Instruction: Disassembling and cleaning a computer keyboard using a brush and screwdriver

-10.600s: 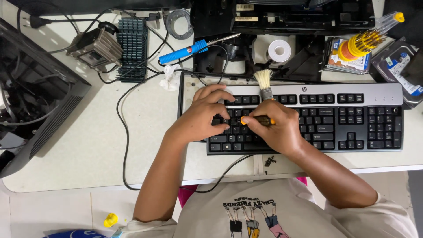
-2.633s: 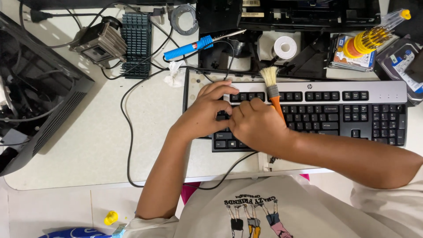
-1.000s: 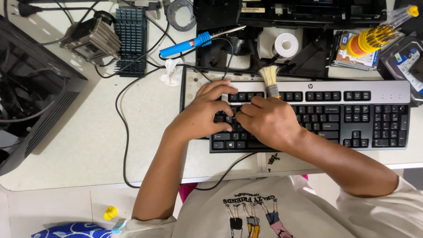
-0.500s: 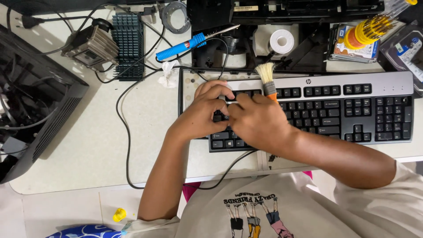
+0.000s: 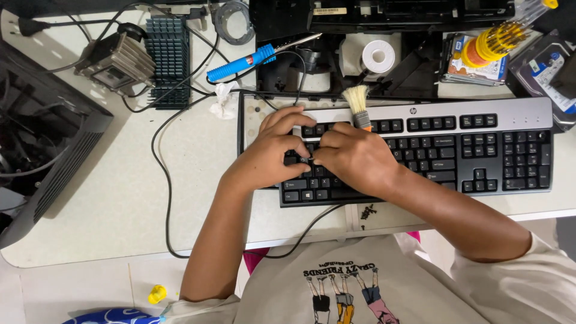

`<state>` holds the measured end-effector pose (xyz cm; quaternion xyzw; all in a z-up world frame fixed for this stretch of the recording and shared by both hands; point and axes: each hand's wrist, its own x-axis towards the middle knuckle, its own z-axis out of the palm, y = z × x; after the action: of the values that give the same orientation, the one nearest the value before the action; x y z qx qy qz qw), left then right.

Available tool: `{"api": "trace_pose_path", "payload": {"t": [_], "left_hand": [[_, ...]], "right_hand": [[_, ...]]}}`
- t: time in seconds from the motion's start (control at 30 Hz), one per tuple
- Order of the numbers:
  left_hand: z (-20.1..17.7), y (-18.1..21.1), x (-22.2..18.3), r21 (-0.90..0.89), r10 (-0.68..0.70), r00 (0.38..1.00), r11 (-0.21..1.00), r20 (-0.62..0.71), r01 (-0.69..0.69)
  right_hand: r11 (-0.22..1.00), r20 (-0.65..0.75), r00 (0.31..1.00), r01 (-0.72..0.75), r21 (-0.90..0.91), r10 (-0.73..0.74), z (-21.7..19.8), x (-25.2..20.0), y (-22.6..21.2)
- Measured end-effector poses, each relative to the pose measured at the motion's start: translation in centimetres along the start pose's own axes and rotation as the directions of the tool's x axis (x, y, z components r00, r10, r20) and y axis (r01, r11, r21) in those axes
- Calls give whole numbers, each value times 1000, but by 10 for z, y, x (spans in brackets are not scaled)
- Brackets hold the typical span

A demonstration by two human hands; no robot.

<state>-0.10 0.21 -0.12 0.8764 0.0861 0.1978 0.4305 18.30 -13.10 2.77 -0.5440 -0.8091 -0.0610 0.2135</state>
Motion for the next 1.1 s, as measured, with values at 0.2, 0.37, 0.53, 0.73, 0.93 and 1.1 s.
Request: {"api": "trace_pose_path", "payload": {"t": [0.2, 0.37, 0.53, 0.73, 0.93, 1.1], "left_hand": [[-4, 2, 1, 44, 39, 999, 998, 0, -39], [0, 3, -1, 35, 52, 998, 998, -29, -51], [-6, 4, -1, -77, 80, 990, 993, -118, -90], [9, 8, 2, -206, 76, 945, 967, -319, -147], [20, -2, 4, 294, 290, 903, 935, -318, -197], [24, -2, 7, 475, 366, 886, 857, -285, -201]], "right_hand": [[1000, -55, 998, -11, 20, 12, 6, -6, 3], [990, -4, 998, -58, -131, 58, -6, -12, 3], [949, -26, 982, -189, -253, 189, -23, -28, 35], [843, -81, 875, -482, -238, 477, -28, -61, 60], [850, -58, 897, -435, -297, 438, -30, -61, 54], [869, -88, 901, -433, -237, 425, -35, -73, 50]]}}
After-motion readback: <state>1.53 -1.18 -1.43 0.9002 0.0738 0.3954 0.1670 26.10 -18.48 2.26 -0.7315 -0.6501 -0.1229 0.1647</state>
